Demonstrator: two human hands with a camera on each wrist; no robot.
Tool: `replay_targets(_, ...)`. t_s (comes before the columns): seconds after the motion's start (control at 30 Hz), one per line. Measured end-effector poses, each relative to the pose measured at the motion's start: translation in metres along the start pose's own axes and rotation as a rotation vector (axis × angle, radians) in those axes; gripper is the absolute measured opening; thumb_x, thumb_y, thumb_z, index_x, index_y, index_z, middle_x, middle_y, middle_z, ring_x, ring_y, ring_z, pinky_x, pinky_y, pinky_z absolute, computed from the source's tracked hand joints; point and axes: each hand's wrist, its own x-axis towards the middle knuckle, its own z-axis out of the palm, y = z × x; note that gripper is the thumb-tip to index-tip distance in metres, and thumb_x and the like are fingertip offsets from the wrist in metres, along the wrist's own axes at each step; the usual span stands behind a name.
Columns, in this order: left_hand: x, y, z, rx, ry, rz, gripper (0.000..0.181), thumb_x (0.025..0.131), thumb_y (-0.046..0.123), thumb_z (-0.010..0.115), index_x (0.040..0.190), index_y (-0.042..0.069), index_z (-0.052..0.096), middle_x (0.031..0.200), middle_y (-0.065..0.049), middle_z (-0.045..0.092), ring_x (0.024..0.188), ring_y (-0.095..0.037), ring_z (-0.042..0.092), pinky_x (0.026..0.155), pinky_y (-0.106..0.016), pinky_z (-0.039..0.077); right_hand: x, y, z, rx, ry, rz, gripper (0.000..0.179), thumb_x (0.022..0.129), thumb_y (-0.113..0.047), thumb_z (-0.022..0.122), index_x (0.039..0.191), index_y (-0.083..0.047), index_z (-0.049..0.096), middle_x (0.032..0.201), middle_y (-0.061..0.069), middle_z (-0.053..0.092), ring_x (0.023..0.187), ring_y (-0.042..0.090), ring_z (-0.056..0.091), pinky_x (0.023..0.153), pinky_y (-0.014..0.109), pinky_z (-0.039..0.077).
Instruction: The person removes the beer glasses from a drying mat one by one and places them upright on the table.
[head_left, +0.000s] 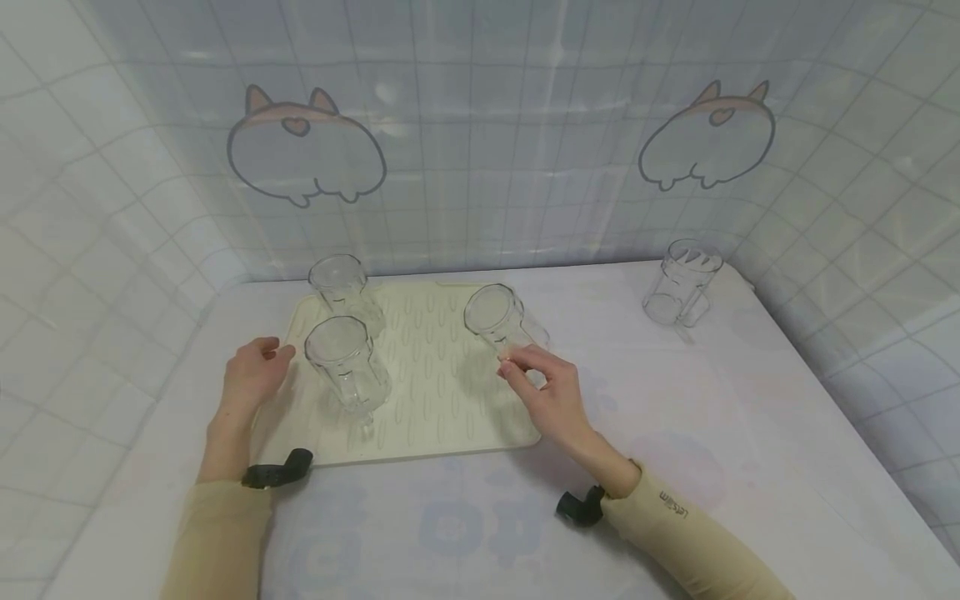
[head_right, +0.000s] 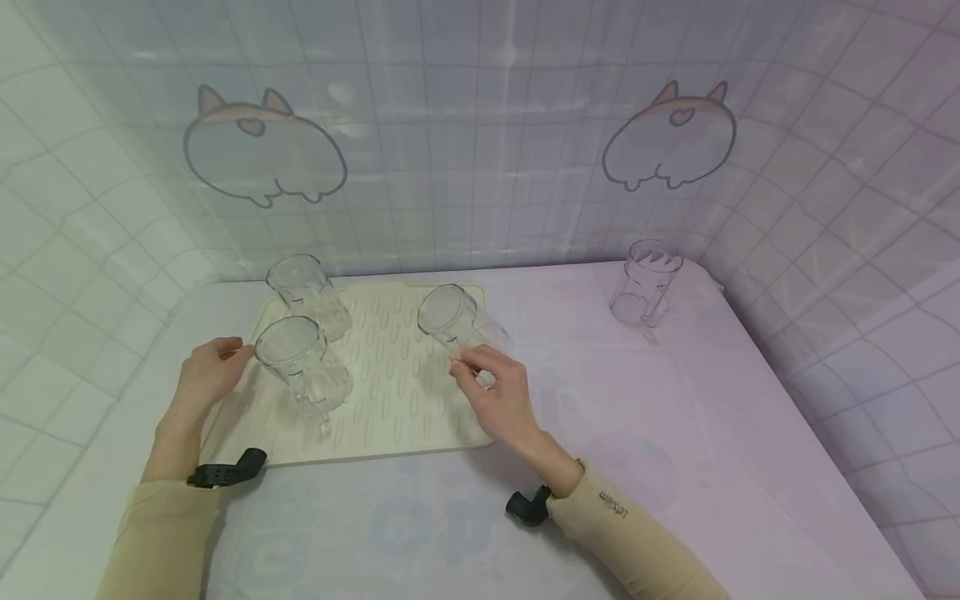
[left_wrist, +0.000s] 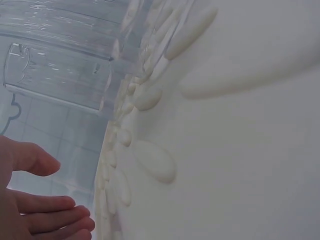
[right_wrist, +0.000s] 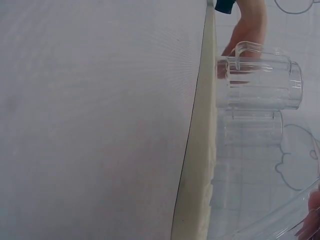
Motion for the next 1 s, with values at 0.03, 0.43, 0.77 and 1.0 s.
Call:
replay_targets(0.03,0.000,0.000,0.000,-0.006,0.001,0.000,0.064,0.098,0.039,0.034,0.138,-0.011,0.033,0.133,-0.036,0.041,0.121,-0.050,0.039,0.096,-0.057,0.038,0.000,0.000,0.000,0.001,0.002,-0.006,0.011,0.083,0.006,0.064,0.090,0.000,0.070,0.076,0.015,0.066,0.069,0.021,0.060,0.069,0.020,0.048)
replay_targets(0.43,0.000,0.002,-0.001,-0.021,0.017,0.039,0.063,0.098,0.038,0.034,0.137,-0.011,0.035,0.133,-0.035,0.042,0.122,-0.049,0.040,0.096,-0.057,0.039,-0.001,-0.001,0.000,0.000,-0.011,-0.054,0.013,0.082,0.009,0.064,0.090,0.001,0.070,0.074,0.015,0.065,0.067,0.022,0.059,0.062,0.023,0.047)
replay_targets(0.77,-0.006,0.012,-0.004,-0.102,0.142,0.088,0.053,0.099,0.032,0.036,0.137,-0.005,0.040,0.133,-0.029,0.047,0.122,-0.046,0.044,0.098,-0.057,0.038,-0.004,0.009,0.002,-0.016,-0.020,-0.078,0.012,0.084,0.003,0.065,0.091,-0.004,0.070,0.074,0.008,0.065,0.068,0.018,0.058,0.064,0.022,0.047)
replay_targets(1.0,-0.010,0.028,-0.009,-0.176,0.266,0.087,0.046,0.096,0.028,0.038,0.134,0.004,0.049,0.130,-0.016,0.056,0.122,-0.032,0.050,0.101,-0.045,0.041,-0.007,0.034,0.004,-0.011,-0.020,-0.096,0.008,0.087,-0.010,0.065,0.092,-0.014,0.071,0.076,-0.005,0.064,0.070,0.010,0.055,0.063,0.023,0.047)
